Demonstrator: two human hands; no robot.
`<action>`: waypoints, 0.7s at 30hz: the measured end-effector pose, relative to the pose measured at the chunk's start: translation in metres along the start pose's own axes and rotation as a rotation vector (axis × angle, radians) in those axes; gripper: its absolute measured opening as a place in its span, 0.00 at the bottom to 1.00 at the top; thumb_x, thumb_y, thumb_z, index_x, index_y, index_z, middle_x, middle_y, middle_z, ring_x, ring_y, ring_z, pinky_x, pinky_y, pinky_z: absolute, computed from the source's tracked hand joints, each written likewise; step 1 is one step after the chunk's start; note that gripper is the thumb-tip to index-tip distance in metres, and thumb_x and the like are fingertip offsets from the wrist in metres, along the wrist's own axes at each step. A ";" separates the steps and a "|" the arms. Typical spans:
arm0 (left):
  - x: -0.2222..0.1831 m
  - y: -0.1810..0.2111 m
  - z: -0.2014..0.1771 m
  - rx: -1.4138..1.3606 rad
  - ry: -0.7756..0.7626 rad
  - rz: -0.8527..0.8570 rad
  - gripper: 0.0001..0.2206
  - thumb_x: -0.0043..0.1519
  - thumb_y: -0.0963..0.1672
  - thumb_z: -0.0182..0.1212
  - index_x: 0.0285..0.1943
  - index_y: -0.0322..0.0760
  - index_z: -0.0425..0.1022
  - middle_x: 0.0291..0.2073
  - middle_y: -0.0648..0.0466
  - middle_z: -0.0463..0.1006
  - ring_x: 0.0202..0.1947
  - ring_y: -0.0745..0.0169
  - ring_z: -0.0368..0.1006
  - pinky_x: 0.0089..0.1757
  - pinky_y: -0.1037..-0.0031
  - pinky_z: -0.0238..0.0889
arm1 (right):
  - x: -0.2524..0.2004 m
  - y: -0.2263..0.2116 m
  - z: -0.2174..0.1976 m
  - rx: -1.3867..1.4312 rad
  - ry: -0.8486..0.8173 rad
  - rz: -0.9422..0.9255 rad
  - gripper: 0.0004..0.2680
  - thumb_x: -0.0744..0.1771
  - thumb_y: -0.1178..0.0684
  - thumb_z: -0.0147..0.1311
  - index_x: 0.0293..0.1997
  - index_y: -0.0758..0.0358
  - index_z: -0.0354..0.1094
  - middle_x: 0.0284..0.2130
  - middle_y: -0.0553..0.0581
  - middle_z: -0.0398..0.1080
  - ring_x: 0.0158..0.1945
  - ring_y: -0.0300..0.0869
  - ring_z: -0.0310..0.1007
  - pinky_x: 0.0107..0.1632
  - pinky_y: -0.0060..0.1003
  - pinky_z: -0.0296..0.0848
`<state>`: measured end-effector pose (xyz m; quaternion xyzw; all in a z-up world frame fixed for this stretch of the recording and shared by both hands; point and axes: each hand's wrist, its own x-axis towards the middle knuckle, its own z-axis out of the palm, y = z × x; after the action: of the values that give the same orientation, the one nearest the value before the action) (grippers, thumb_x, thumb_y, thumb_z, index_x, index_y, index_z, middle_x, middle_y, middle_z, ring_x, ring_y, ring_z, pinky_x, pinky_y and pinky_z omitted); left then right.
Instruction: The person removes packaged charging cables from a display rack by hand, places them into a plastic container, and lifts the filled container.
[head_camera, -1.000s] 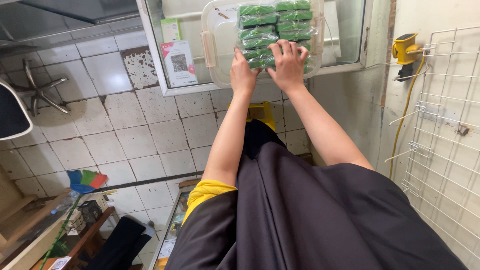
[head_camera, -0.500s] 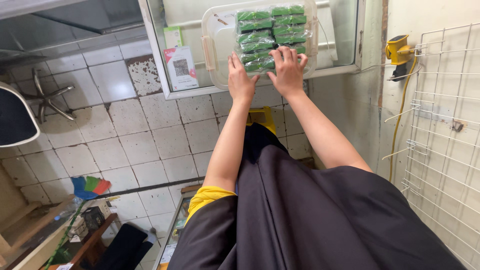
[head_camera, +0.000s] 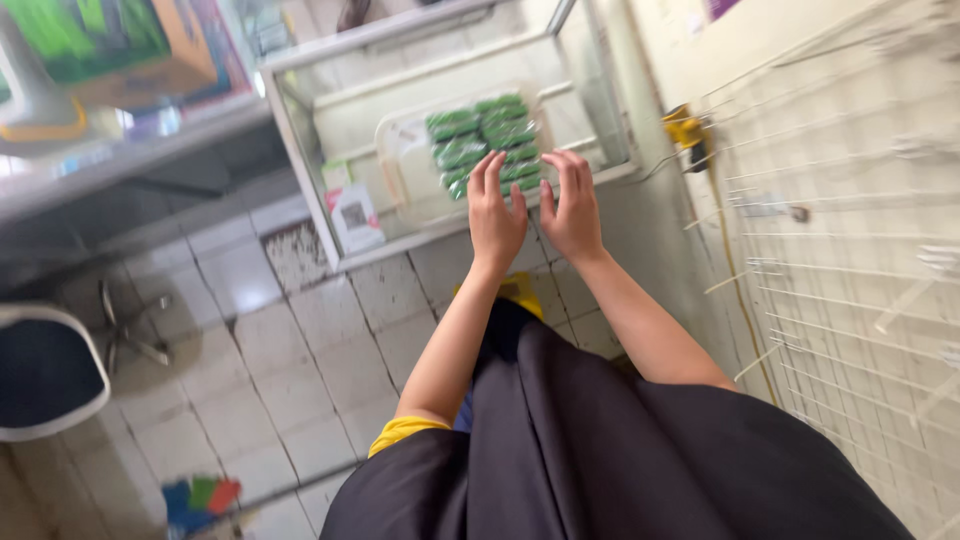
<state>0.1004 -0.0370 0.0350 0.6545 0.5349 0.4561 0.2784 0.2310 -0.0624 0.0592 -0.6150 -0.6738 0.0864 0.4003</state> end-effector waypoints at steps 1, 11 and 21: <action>0.006 0.021 -0.002 -0.017 -0.009 0.042 0.22 0.63 0.38 0.59 0.69 0.36 0.65 0.65 0.42 0.67 0.65 0.38 0.66 0.59 0.57 0.65 | 0.004 -0.010 -0.020 0.037 0.039 0.002 0.13 0.70 0.63 0.51 0.63 0.67 0.61 0.60 0.67 0.64 0.66 0.60 0.64 0.65 0.50 0.67; 0.040 0.245 -0.014 -0.374 -0.089 0.559 0.18 0.67 0.37 0.55 0.67 0.35 0.68 0.63 0.44 0.72 0.64 0.42 0.70 0.60 0.59 0.66 | 0.018 -0.093 -0.217 -0.086 0.463 -0.046 0.12 0.71 0.64 0.51 0.63 0.67 0.62 0.61 0.67 0.63 0.64 0.56 0.69 0.58 0.44 0.75; 0.006 0.380 0.031 -0.639 -0.270 0.815 0.16 0.65 0.37 0.57 0.63 0.33 0.70 0.58 0.46 0.75 0.57 0.46 0.71 0.49 0.64 0.69 | -0.027 -0.124 -0.354 -0.368 0.825 -0.102 0.14 0.69 0.66 0.54 0.62 0.68 0.61 0.61 0.66 0.63 0.65 0.57 0.68 0.63 0.44 0.73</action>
<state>0.2976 -0.1314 0.3472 0.7447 0.0311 0.5790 0.3304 0.3630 -0.2477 0.3586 -0.6250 -0.4915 -0.3070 0.5230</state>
